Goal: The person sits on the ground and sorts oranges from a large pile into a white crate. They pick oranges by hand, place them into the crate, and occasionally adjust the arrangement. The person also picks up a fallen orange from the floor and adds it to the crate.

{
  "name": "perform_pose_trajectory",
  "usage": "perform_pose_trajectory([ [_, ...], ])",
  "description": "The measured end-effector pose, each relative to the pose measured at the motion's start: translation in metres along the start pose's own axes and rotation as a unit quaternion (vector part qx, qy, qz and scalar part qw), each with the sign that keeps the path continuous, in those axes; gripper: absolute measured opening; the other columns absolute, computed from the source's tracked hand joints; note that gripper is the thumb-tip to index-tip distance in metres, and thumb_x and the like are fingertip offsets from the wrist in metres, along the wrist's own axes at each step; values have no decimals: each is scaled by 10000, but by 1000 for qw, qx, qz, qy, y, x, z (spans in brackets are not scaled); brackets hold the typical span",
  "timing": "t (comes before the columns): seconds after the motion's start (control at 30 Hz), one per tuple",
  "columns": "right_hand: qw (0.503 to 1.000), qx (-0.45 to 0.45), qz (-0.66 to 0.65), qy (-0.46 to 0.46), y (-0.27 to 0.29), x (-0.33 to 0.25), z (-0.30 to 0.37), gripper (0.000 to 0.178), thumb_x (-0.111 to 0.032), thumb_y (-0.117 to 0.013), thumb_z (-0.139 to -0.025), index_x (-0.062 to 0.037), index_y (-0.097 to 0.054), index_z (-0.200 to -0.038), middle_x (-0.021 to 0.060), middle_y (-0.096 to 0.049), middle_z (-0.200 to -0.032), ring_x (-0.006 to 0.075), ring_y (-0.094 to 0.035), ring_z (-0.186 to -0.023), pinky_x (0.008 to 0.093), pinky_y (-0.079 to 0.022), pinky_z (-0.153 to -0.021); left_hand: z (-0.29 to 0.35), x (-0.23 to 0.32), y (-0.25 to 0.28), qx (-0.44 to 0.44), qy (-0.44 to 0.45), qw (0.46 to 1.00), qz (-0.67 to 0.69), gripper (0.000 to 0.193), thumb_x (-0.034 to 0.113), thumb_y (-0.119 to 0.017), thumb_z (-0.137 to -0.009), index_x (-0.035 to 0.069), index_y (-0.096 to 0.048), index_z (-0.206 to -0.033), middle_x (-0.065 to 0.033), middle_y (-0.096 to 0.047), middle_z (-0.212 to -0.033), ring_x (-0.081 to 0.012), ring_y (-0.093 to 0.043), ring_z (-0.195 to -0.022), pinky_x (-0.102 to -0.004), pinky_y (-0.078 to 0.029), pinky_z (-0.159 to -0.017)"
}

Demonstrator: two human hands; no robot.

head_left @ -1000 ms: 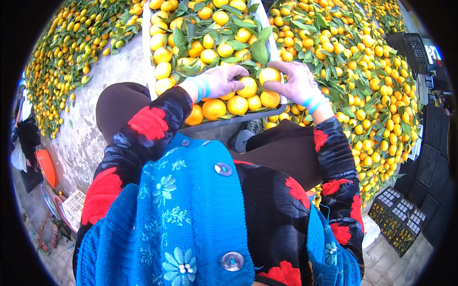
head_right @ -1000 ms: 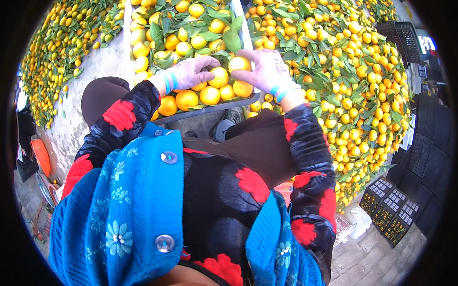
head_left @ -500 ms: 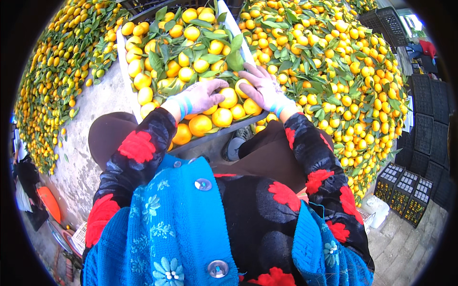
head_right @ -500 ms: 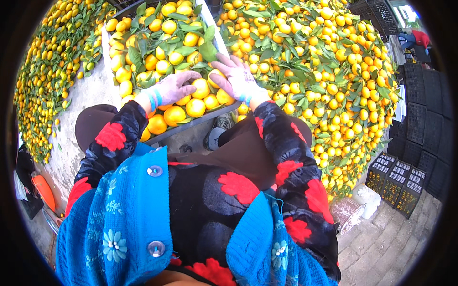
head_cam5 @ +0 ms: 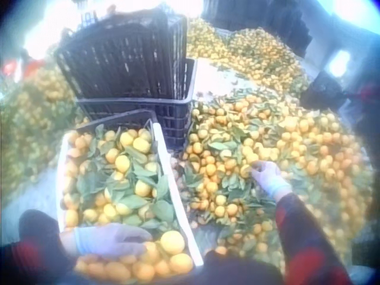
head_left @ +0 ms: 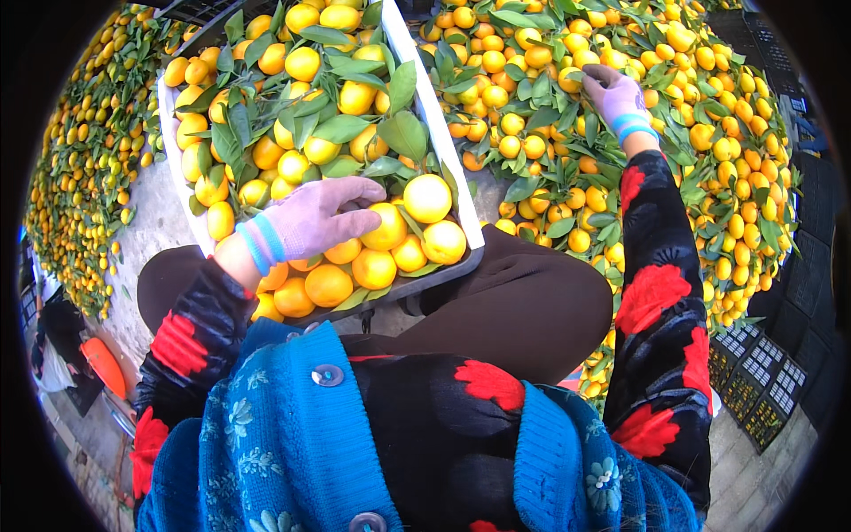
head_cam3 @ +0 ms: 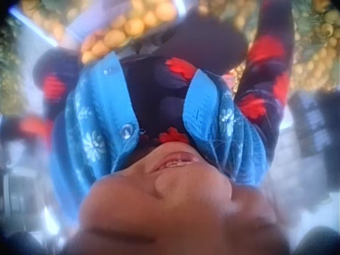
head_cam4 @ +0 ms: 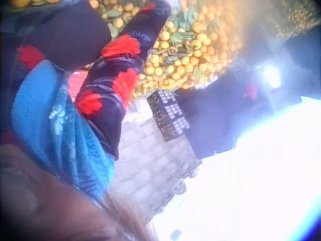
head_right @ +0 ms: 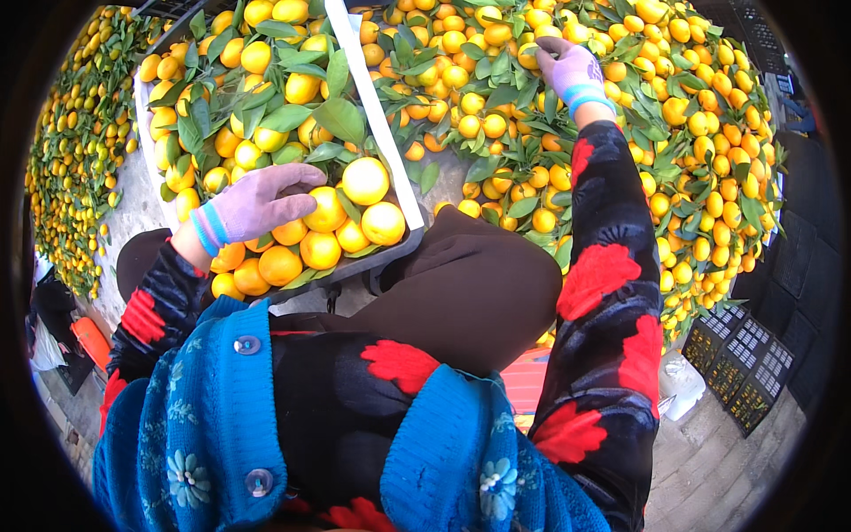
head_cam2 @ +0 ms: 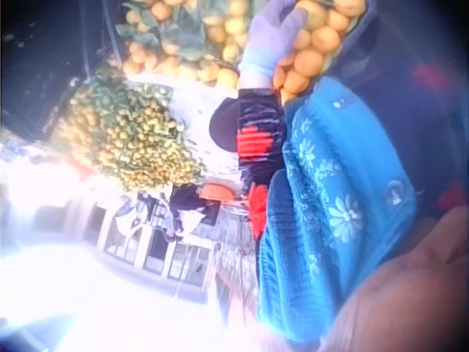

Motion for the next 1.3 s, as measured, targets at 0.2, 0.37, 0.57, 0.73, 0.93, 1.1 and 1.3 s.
perform_pose_trajectory([
  [0.2, 937, -106, 330, -51, -51, -27, -45, 472, -414, -639, -851, -135, -640, -1232, 104, -621, -1266, 306, -597, -1162, 416, -480, -957, 1, 12, 8, -10, 13, 1000, 16, 405, 207, -654, -905, -21, -575, -1232, -156, -672, -1092, -235, -658, -992, -349, -522, -874],
  [0.37, 918, -142, 353, -111, -43, -23, -36, 503, -402, -661, -830, -121, -613, -1246, 133, -649, -1223, 296, -635, -1116, 444, -490, -934, 4, 20, 16, 9, -27, 1000, -8, 382, 206, -643, -920, -8, -572, -1228, -96, -647, -1066, -176, -610, -953, -310, -503, -839],
  [0.57, 964, -94, 208, -134, -6, -5, 7, 787, -479, -732, -715, -63, -526, -1351, 172, -623, -1265, 313, -613, -1151, 377, -434, -1030, 12, 23, 25, 32, -79, 996, 32, 362, 189, -595, -956, -8, -555, -1258, -73, -649, -1118, -157, -601, -1024, -296, -478, -926],
  [0.73, 958, 2, -288, 17, 59, -75, 52, 577, -307, -714, -842, -52, -563, -1337, 67, -671, -1018, 102, -601, -853, 252, -485, -788, 1, 15, 24, 55, -114, 982, 139, 394, 256, -564, -967, 30, -573, -1290, -47, -674, -1100, -97, -610, -937, -241, -489, -780],
  [0.93, 887, -42, -434, 152, -2, -195, 130, 630, -105, -726, -796, 54, -476, -1353, 116, -615, -1188, 198, -607, -1058, 298, -491, -912, -38, 8, 10, 133, -62, 966, 215, 393, 249, -580, -946, 76, -587, -1298, -2, -657, -1009, -87, -618, -848, -250, -510, -674],
  [1.1, 947, -91, -277, 137, -53, -204, 146, 567, -154, -790, -755, -96, -592, -1283, 87, -591, -1295, 211, -555, -1194, 330, -437, -1039, -38, -7, 7, 116, -55, 928, 349, 422, 323, -579, -951, 60, -589, -1281, -35, -647, -1090, -133, -608, -971, -306, -489, -863],
  [1.3, 912, 26, 37, 409, -53, -195, 156, 453, -410, -646, -840, -149, -620, -1209, 74, -589, -1263, 350, -460, -1215, 465, -327, -1041, -57, -5, -11, 71, -114, 986, 97, 578, 372, -605, -949, 25, -477, -1394, -83, -552, -1358, -164, -509, -1235, -297, -395, -1053],
])
Point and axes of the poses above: each hand's wrist, its own z-axis away from the middle knuckle, its own y-axis out of the back of the hand, x = y × z, the point moved 2 cm from there along -z, towards the middle knuckle
